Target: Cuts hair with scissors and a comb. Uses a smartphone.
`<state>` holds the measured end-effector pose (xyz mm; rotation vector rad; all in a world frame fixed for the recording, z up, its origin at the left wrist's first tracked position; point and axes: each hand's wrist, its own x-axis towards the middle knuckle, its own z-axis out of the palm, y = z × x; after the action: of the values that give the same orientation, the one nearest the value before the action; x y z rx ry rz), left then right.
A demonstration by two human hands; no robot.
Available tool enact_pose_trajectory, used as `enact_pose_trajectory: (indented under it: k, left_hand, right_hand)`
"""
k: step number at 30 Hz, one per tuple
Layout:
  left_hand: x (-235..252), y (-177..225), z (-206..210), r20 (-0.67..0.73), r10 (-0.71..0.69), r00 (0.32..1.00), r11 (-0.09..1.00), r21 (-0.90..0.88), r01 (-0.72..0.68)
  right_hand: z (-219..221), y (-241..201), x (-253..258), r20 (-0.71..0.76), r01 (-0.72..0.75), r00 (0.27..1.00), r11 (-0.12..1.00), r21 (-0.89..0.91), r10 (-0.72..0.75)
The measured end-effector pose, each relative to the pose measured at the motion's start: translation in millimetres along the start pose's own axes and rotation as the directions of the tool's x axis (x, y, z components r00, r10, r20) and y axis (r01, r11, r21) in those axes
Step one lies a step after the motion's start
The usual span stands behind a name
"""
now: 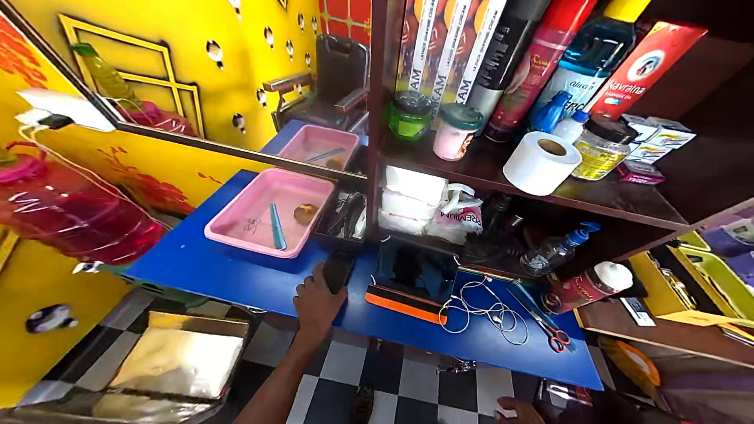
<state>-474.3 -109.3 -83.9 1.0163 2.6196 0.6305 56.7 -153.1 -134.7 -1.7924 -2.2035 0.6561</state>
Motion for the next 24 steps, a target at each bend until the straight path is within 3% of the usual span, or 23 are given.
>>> enact_pose_trajectory:
  k: [2,4,6,10,13,15,20,24]
  left_hand:
    - [-3,-13,-20,0.162,-0.022,0.986,0.947,-0.312,0.073]
    - [-22,-18,-42,0.431,0.034,0.902,0.734,-0.623,0.269]
    - [-55,-8,-63,0.565,0.182,0.805,0.551,-0.736,0.392]
    - [-123,32,-77,0.573,0.409,0.711,0.397,-0.813,0.426]
    - [-159,61,-71,0.509,0.526,0.681,0.341,-0.860,0.379]
    - [-176,77,-66,0.450,0.585,0.674,0.351,-0.891,0.290]
    - [-205,104,-53,0.440,0.677,0.590,0.383,-0.895,0.228]
    - [-234,123,-41,0.467,0.745,0.477,0.447,-0.880,0.163]
  right_hand:
    - [7,-43,9,0.072,0.060,0.995,0.987,0.152,-0.071]
    - [6,-94,18,0.118,0.099,0.982,0.940,0.326,-0.145]
    - [2,-148,25,0.149,0.098,0.967,0.845,0.526,-0.205]
    - [-11,-226,38,0.088,0.043,0.967,0.496,0.867,-0.239]
    - [-25,-246,46,0.050,0.014,0.974,0.276,0.961,-0.221]
    - [-35,-245,42,0.008,0.030,0.983,0.203,0.979,-0.186]
    - [-48,-214,11,-0.130,0.146,0.987,0.187,0.971,-0.100]
    - [-59,-187,-28,-0.278,0.255,0.960,0.341,0.905,0.021]
